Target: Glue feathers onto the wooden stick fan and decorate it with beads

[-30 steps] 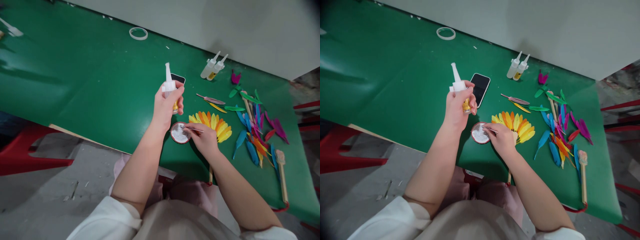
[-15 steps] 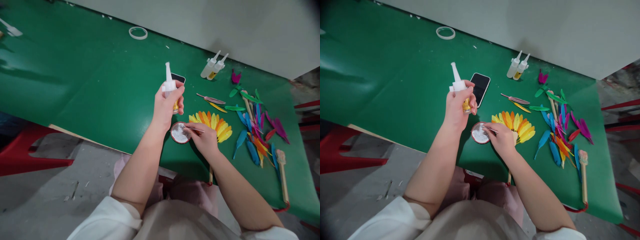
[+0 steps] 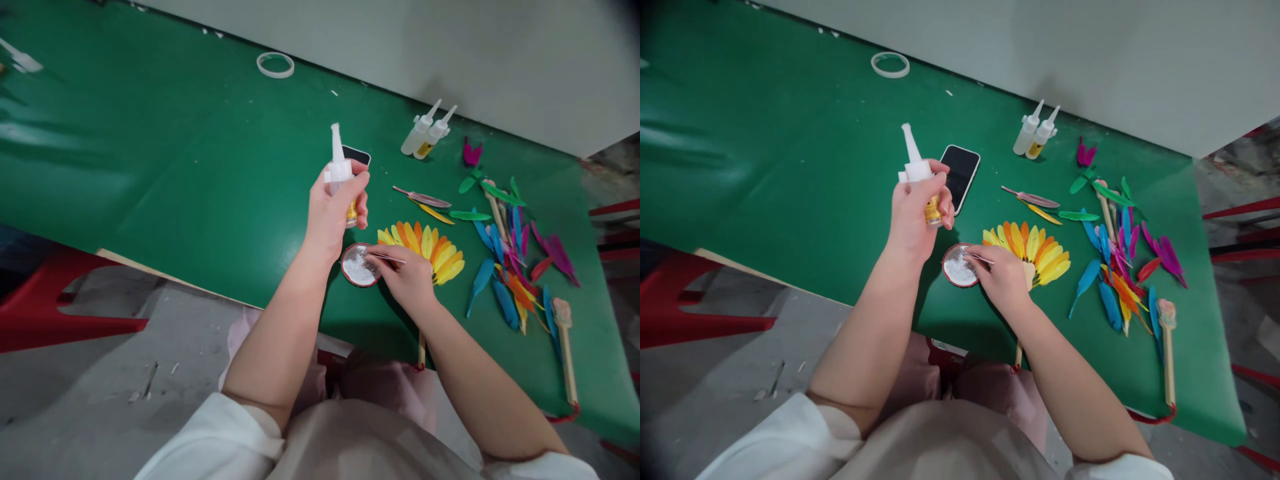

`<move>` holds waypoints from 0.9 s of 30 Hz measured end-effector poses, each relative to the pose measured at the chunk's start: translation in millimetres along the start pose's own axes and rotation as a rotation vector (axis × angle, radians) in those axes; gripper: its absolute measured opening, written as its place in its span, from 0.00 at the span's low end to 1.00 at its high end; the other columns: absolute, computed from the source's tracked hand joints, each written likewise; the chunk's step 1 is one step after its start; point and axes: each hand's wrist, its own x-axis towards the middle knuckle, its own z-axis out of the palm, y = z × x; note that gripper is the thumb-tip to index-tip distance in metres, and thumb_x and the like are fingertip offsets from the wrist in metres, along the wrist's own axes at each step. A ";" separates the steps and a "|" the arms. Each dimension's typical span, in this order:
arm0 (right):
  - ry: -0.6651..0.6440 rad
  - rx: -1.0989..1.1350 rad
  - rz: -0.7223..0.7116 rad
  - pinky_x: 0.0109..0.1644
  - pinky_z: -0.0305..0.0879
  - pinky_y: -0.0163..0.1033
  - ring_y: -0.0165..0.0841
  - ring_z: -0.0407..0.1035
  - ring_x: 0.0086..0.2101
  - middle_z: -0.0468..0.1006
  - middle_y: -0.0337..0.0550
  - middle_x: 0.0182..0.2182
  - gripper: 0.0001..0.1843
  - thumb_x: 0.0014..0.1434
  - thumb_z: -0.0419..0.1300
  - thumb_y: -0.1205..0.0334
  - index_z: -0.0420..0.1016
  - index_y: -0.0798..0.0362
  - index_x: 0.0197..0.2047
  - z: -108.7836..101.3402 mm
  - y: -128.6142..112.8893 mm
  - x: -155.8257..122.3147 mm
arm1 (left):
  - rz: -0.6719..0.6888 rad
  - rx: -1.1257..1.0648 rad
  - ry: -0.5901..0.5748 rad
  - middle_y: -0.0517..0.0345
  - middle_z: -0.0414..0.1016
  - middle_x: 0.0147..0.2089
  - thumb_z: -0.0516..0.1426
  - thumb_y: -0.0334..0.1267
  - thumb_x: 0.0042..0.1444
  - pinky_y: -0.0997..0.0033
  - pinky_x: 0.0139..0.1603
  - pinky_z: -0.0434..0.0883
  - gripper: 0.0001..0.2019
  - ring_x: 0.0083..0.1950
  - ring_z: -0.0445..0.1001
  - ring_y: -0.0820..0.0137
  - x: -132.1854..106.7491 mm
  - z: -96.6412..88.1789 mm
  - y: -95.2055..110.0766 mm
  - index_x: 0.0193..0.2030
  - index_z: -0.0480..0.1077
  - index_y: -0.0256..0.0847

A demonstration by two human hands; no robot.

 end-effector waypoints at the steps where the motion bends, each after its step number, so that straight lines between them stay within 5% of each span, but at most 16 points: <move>1: -0.001 0.000 -0.001 0.41 0.71 0.40 0.34 0.75 0.36 0.81 0.39 0.34 0.08 0.54 0.59 0.60 0.78 0.47 0.37 0.0 0.3 0.0 | 0.003 -0.006 -0.002 0.70 0.59 0.17 0.56 0.40 0.51 0.79 0.18 0.59 0.08 0.15 0.60 0.81 0.0 0.0 0.0 0.36 0.64 0.42; 27: 0.004 -0.001 0.002 0.41 0.71 0.40 0.34 0.75 0.35 0.81 0.39 0.34 0.08 0.55 0.59 0.59 0.78 0.47 0.37 -0.1 1.1 0.2 | -0.010 0.026 0.005 0.70 0.59 0.17 0.54 0.41 0.52 0.80 0.17 0.60 0.08 0.15 0.60 0.82 -0.3 0.4 0.5 0.37 0.63 0.41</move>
